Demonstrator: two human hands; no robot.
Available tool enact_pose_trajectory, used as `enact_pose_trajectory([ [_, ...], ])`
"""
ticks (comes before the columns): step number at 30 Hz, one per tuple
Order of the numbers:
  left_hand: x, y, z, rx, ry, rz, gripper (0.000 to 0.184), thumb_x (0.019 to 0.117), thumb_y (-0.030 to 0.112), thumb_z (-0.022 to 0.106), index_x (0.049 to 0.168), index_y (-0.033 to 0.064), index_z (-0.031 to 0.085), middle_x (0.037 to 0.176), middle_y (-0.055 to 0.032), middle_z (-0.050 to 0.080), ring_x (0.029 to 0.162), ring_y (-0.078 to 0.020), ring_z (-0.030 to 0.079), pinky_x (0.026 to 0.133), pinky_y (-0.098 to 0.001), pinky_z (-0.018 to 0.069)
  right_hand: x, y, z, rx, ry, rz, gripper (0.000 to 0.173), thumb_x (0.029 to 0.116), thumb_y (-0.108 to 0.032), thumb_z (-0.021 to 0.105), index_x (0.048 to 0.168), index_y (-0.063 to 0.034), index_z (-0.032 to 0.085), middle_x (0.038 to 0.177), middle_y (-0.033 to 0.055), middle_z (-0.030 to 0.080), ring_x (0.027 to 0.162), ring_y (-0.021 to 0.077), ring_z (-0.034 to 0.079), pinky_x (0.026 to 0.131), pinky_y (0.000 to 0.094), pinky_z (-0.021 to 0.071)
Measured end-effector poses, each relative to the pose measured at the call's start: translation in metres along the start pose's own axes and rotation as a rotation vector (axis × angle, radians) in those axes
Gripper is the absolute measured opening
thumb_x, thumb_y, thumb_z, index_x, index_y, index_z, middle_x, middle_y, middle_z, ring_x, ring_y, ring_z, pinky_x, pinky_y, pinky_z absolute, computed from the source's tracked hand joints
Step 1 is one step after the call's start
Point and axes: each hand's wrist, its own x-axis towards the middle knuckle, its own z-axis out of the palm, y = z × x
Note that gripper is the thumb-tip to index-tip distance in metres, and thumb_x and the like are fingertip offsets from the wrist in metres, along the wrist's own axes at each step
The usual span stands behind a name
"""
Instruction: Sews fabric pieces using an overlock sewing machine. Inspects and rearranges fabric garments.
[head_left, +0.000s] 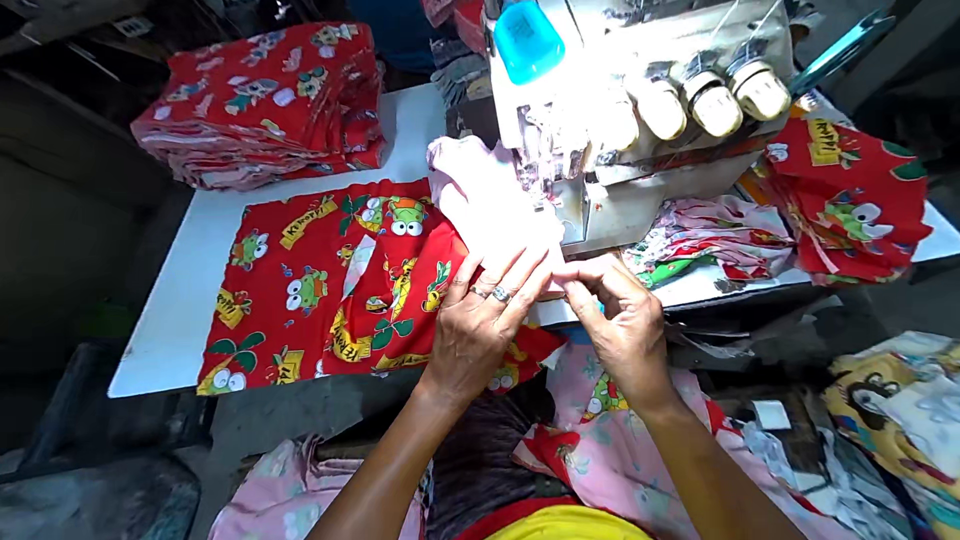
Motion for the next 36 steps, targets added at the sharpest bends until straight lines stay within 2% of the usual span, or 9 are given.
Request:
enact_pose_trajectory([
  [5,0.037,-0.009,-0.029,0.013,-0.286,-0.123,0.047,0.1015,-0.003,0.048,0.145,0.0097,0.059,0.144,-0.0092,0.062,0.129,-0.0282,0.061,0.111,-0.0464,0.0430,0.033,-0.009,0.001,-0.428,-0.027,-0.240,0.030,0.0944,0.002,0.061,0.120,-0.0064,0.075,0.101,0.0108,0.061,0.090,0.0178,0.060,0.076,0.0260,0.0513],
  [9,0.058,-0.024,-0.039,-0.065,-0.287,-0.172,0.042,0.0984,-0.005,0.051,0.132,0.0127,0.070,0.113,-0.0151,0.072,0.097,-0.0352,0.068,0.084,-0.0491,0.0516,0.034,-0.010,0.001,-0.563,-0.045,-0.222,0.036,0.0951,0.002,0.061,0.127,-0.0102,0.072,0.102,0.0132,0.059,0.092,0.0237,0.061,0.075,0.0327,0.0525],
  [14,0.066,-0.047,-0.022,-0.068,-0.296,-0.345,0.030,0.1027,0.001,0.047,0.126,0.0066,0.065,0.121,-0.0166,0.070,0.118,-0.0366,0.065,0.100,-0.0513,0.0505,0.014,0.002,0.001,-0.558,-0.090,-0.203,0.044,0.0972,-0.004,0.062,0.141,-0.0108,0.064,0.096,0.0128,0.060,0.084,0.0254,0.061,0.071,0.0369,0.0532],
  [17,0.070,-0.052,-0.022,-0.088,-0.363,-0.509,0.039,0.1048,0.006,0.046,0.143,0.0040,0.053,0.119,-0.0238,0.068,0.109,-0.0425,0.067,0.092,-0.0575,0.0516,0.001,0.005,0.002,-0.532,-0.095,-0.209,0.047,0.0998,-0.008,0.062,0.146,-0.0118,0.058,0.094,0.0123,0.060,0.082,0.0246,0.062,0.071,0.0358,0.0535],
  [22,0.055,-0.030,-0.034,-0.087,-0.229,-0.607,0.035,0.1016,-0.001,0.050,0.135,0.0045,0.060,0.129,-0.0215,0.066,0.110,-0.0398,0.068,0.088,-0.0560,0.0545,-0.012,0.000,0.006,-0.459,-0.185,-0.228,0.049,0.1020,-0.011,0.059,0.151,-0.0124,0.053,0.096,0.0100,0.065,0.085,0.0213,0.064,0.076,0.0337,0.0556],
  [27,0.013,0.005,-0.042,-0.099,-0.068,-0.646,0.040,0.1014,-0.004,0.050,0.139,0.0031,0.058,0.129,-0.0188,0.064,0.114,-0.0382,0.062,0.091,-0.0497,0.0532,-0.015,-0.005,0.014,-0.321,-0.317,-0.205,0.048,0.1053,-0.019,0.056,0.152,-0.0123,0.050,0.116,0.0084,0.070,0.102,0.0189,0.069,0.090,0.0348,0.0574],
  [31,-0.014,0.039,-0.030,-0.329,0.045,-0.654,0.027,0.0957,-0.001,0.056,0.120,0.0000,0.067,0.145,-0.0178,0.052,0.119,-0.0273,0.063,0.092,-0.0401,0.0574,-0.010,-0.008,0.017,-0.121,-0.425,-0.172,0.052,0.1094,-0.038,0.045,0.155,-0.0147,0.046,0.141,0.0066,0.061,0.126,0.0140,0.061,0.105,0.0346,0.0519],
  [33,-0.028,0.058,-0.027,-0.620,-0.004,-0.607,0.025,0.0968,0.009,0.063,0.118,-0.0019,0.067,0.138,-0.0192,0.055,0.107,-0.0213,0.067,0.086,-0.0330,0.0593,-0.006,-0.007,0.014,-0.111,-0.424,-0.095,0.056,0.1080,-0.052,0.038,0.144,-0.0139,0.059,0.132,0.0048,0.065,0.117,0.0111,0.063,0.098,0.0351,0.0542],
  [36,-0.033,0.048,-0.035,-0.932,-0.084,-0.666,0.025,0.0986,0.020,0.067,0.117,0.0038,0.072,0.122,-0.0085,0.070,0.093,-0.0101,0.072,0.080,-0.0270,0.0619,0.007,0.010,-0.003,-0.195,-0.235,0.005,0.038,0.1077,-0.036,0.048,0.107,-0.0091,0.074,0.097,0.0033,0.066,0.084,0.0093,0.063,0.076,0.0323,0.0548],
])
